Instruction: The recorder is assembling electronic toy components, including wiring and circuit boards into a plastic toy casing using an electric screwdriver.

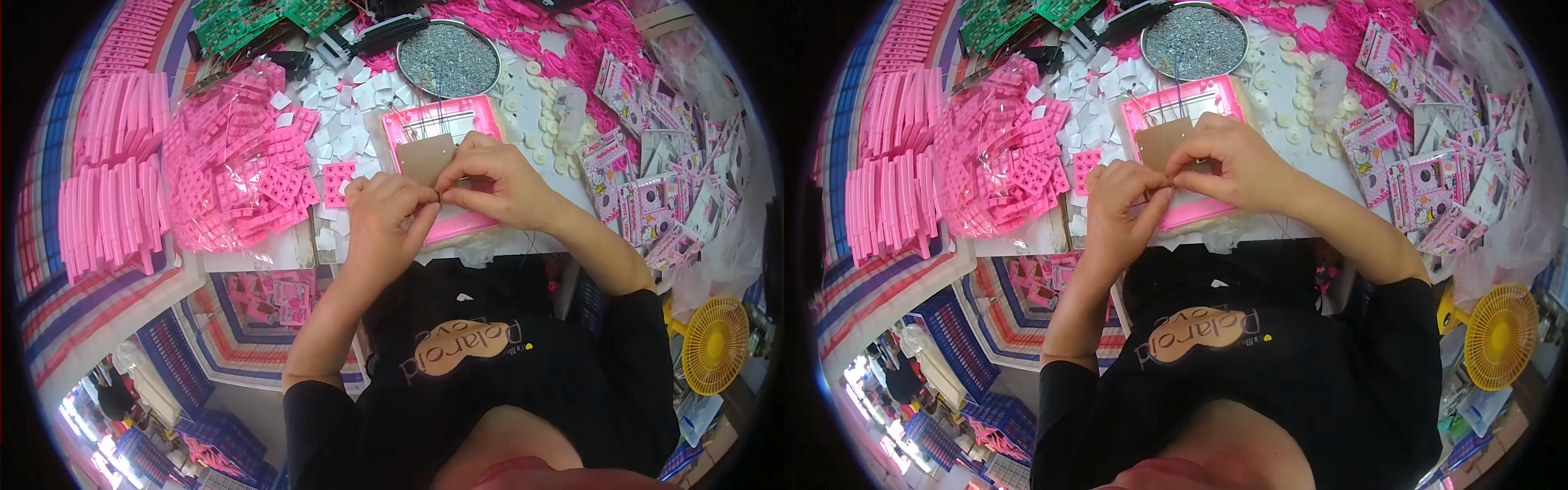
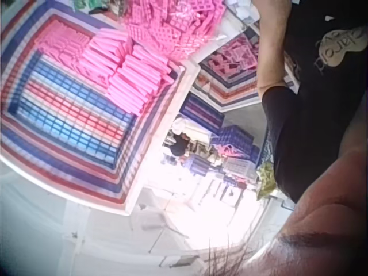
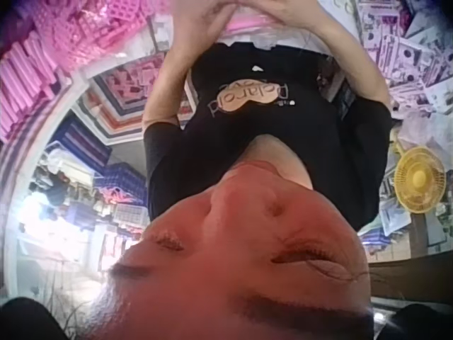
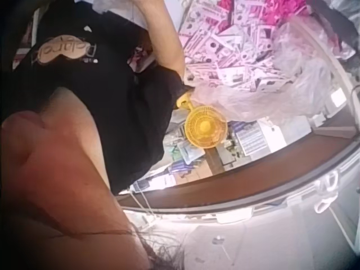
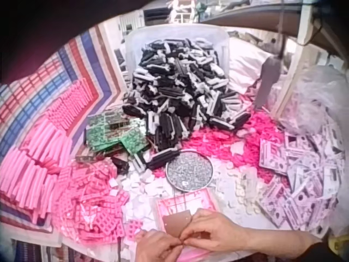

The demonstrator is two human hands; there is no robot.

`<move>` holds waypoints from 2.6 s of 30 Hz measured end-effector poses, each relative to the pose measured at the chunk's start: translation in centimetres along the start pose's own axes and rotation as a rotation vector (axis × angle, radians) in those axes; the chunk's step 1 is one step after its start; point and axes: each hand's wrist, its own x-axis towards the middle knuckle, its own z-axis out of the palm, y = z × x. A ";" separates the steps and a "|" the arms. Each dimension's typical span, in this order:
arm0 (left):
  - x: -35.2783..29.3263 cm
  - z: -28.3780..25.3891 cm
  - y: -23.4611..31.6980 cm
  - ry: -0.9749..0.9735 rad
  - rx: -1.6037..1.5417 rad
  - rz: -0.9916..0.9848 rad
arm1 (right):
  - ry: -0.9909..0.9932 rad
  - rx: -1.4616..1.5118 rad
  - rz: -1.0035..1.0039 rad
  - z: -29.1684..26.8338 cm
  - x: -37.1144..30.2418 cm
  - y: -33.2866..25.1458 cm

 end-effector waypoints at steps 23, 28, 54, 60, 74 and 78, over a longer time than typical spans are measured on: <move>0.7 1.1 0.7 0.064 -0.034 -0.041 | -0.010 0.057 0.042 -0.7 0.0 0.5; 0.3 2.5 1.1 0.129 0.085 -0.098 | 0.021 0.081 0.090 -0.1 -0.1 0.0; -0.2 1.8 0.7 0.123 -0.018 -0.095 | 0.068 0.124 0.075 0.2 0.1 0.6; -0.3 1.3 0.9 0.096 -0.192 -0.207 | 0.271 -0.401 -0.347 0.6 0.3 -0.3; 0.7 -0.8 1.6 -0.138 -0.439 -0.620 | 0.337 -0.319 -0.391 3.5 -2.0 0.2; 1.7 -1.9 0.0 -0.283 -0.874 -0.775 | 0.276 -0.390 -0.451 3.5 -1.8 -0.2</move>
